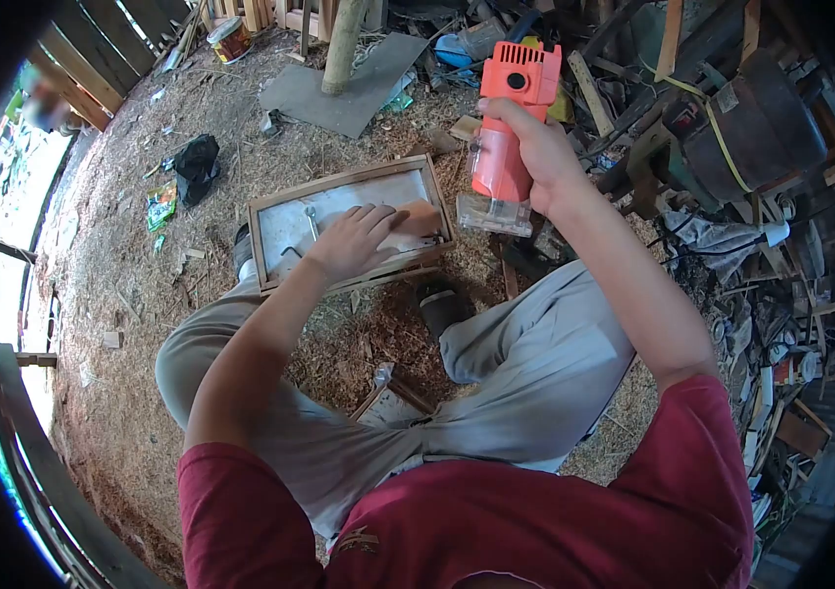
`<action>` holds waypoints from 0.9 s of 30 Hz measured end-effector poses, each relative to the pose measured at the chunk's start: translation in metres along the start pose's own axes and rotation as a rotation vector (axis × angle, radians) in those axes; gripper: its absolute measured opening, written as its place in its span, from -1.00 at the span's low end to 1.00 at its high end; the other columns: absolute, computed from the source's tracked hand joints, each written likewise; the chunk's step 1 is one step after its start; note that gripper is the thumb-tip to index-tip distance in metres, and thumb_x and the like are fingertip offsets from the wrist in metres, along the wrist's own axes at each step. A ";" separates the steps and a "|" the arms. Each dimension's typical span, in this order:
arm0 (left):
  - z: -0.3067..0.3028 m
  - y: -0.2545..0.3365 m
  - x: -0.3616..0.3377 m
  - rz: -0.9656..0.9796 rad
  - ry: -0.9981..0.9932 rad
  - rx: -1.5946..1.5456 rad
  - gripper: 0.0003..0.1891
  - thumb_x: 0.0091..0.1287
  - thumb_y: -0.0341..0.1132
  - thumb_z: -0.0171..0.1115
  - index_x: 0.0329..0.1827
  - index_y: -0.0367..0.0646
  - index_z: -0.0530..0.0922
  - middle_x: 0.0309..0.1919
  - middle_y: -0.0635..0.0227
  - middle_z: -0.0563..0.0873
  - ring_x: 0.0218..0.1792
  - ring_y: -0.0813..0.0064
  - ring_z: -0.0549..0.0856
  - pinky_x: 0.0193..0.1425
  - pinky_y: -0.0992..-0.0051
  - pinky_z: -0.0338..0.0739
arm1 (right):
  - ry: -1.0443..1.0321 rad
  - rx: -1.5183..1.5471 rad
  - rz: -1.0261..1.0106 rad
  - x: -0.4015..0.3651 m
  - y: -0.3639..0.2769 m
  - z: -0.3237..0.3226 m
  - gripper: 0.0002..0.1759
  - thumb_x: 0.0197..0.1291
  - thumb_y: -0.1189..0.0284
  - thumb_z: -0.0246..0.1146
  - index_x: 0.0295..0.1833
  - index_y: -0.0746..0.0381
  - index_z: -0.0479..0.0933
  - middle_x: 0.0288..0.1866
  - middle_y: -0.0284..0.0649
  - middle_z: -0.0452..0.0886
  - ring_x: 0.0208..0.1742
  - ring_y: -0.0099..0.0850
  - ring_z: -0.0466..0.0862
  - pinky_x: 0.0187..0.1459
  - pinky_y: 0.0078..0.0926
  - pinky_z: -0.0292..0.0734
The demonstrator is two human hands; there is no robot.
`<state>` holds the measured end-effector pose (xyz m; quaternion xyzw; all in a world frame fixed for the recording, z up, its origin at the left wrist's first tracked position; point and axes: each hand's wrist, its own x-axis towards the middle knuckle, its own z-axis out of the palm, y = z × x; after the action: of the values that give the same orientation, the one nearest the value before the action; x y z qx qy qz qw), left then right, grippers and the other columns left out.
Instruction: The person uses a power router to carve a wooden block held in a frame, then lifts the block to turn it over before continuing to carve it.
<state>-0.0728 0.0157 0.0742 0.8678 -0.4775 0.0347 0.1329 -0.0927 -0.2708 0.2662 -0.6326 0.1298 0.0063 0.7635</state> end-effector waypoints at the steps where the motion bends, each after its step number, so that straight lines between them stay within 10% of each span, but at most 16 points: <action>1: -0.004 0.007 0.001 -0.033 -0.056 0.023 -0.25 0.38 0.12 0.38 0.49 -0.18 0.46 0.46 0.13 0.47 0.44 0.06 0.51 0.51 0.01 0.44 | -0.001 -0.005 -0.002 0.000 0.000 0.000 -0.57 0.20 0.23 0.55 0.10 0.13 0.60 -0.18 -0.33 0.69 -0.25 -0.49 0.73 -0.17 -0.31 0.75; 9: -0.001 0.021 -0.001 -0.380 -0.179 -0.101 -0.14 0.27 0.12 0.47 0.63 0.12 0.35 0.51 -0.10 0.36 0.49 -0.09 0.43 0.54 -0.06 0.38 | 0.001 0.039 0.017 0.001 0.001 0.001 -0.56 0.14 0.25 0.60 0.06 0.13 0.62 -0.20 -0.38 0.65 -0.24 -0.51 0.70 -0.18 -0.31 0.72; 18: 0.011 0.015 0.001 -0.495 0.405 0.024 -0.20 0.37 0.04 0.44 0.68 0.31 0.32 0.52 -0.35 0.26 0.51 -0.38 0.36 0.60 -0.08 0.32 | -0.017 0.012 0.031 0.002 0.003 0.002 -0.57 0.18 0.24 0.56 0.09 0.14 0.60 -0.19 -0.35 0.67 -0.24 -0.48 0.71 -0.18 -0.28 0.74; 21: 0.011 0.005 -0.001 -0.600 0.092 0.055 -0.24 0.39 0.00 0.43 0.66 0.33 0.36 0.53 -0.37 0.24 0.52 -0.38 0.35 0.61 -0.08 0.30 | -0.029 0.004 0.024 0.003 0.004 0.001 -0.57 0.21 0.22 0.54 0.10 0.14 0.59 -0.20 -0.33 0.70 -0.25 -0.47 0.73 -0.18 -0.28 0.75; 27: 0.013 0.005 -0.013 -0.441 0.208 0.190 -0.32 0.41 0.03 0.39 0.59 0.25 0.44 0.51 -0.37 0.28 0.51 -0.37 0.37 0.61 -0.09 0.31 | -0.041 0.003 0.039 -0.003 0.002 0.005 -0.56 0.17 0.25 0.57 0.08 0.16 0.61 -0.18 -0.36 0.64 -0.23 -0.49 0.69 -0.16 -0.26 0.74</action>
<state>-0.0845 0.0204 0.0602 0.9513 -0.2551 0.1389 0.1034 -0.0946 -0.2656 0.2657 -0.6287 0.1267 0.0340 0.7665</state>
